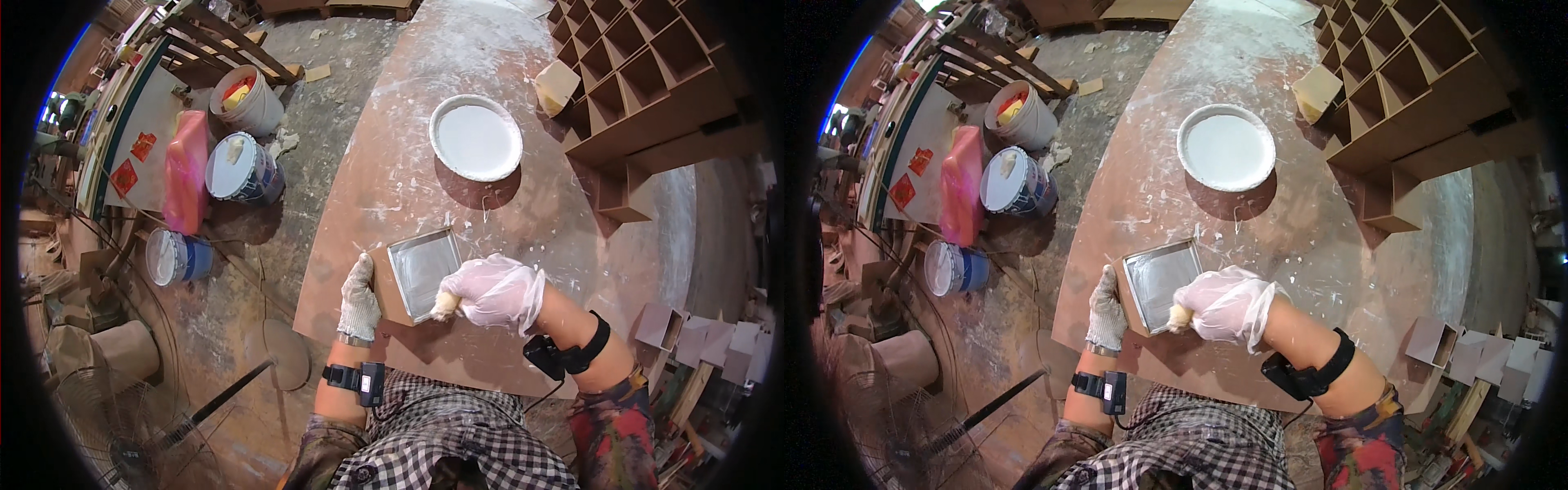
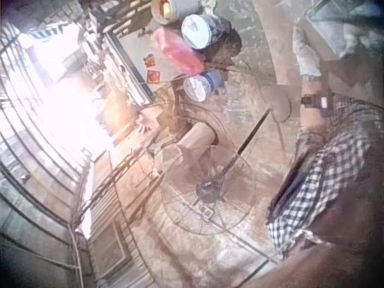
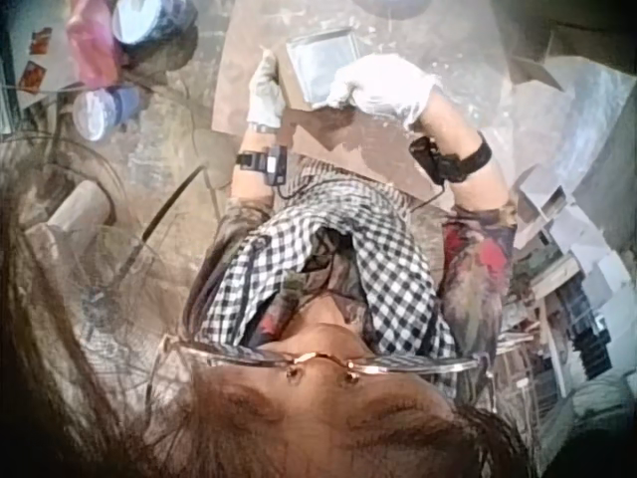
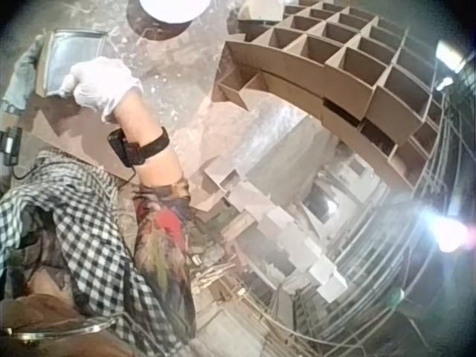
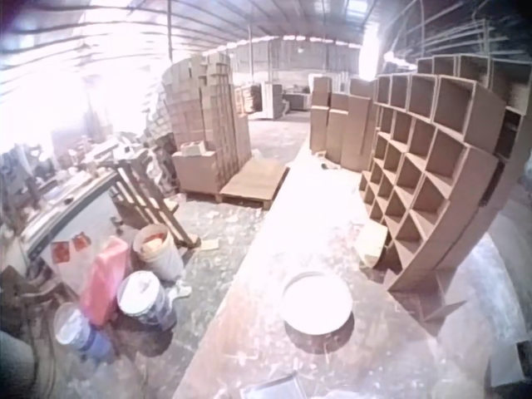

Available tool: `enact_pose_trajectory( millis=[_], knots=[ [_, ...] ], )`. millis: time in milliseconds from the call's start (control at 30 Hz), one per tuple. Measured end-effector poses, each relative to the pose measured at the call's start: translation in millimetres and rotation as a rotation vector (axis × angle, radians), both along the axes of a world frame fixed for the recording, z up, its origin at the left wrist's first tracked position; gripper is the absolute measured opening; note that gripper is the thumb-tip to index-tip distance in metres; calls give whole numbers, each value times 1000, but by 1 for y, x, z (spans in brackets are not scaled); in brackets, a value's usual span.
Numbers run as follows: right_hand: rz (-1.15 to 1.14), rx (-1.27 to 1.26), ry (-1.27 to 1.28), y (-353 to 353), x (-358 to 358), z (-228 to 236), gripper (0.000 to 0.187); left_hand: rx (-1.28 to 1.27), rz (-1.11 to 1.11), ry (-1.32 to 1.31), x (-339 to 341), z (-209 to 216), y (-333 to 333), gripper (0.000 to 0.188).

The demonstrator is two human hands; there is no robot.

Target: The person repeatedly picks up small wooden boxes, applies white paint to the interior and exterior surfaces using a sponge, and stacks the finished boxes on a nearby table. The process is repeated for multiple boxes in a workshop setting.

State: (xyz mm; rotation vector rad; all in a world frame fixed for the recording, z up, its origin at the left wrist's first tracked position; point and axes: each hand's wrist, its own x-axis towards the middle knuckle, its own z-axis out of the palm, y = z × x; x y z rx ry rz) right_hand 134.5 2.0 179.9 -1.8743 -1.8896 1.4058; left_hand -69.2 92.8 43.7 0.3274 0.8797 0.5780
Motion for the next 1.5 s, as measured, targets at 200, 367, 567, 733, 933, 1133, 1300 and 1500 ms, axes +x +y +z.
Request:
enact_pose_trajectory(
  millis=[200, 367, 567, 733, 933, 1133, 1300, 1500],
  knots=[
    [-72, -71, 554, 22, -20, -11, 26, -85, -55, -167, -2, -5, 2, 46],
    [99, -92, 147, 27, -23, 16, 25, -53, -55, -111, 0, 6, 1, 46],
    [233, -157, -233, 21, -6, 27, 25, 11, -24, -9, -3, -1, 4, 49],
    [15, -108, -177, 0, 15, 17, 24, 3, -53, -61, 3, 16, 0, 52],
    [-393, 221, 485, 1, 41, 17, 26, -24, -17, -38, 3, 18, 1, 44],
    [-349, 80, -225, 3, -3, -10, 20, 6, -4, -6, 5, 12, 1, 42],
    [-291, -120, -117, -16, -3, -30, 25, -28, 10, 26, 7, 11, 2, 37],
    [-229, -101, 85, -13, 33, -49, 32, 26, -41, 99, 15, 17, 6, 36]
  ],
)
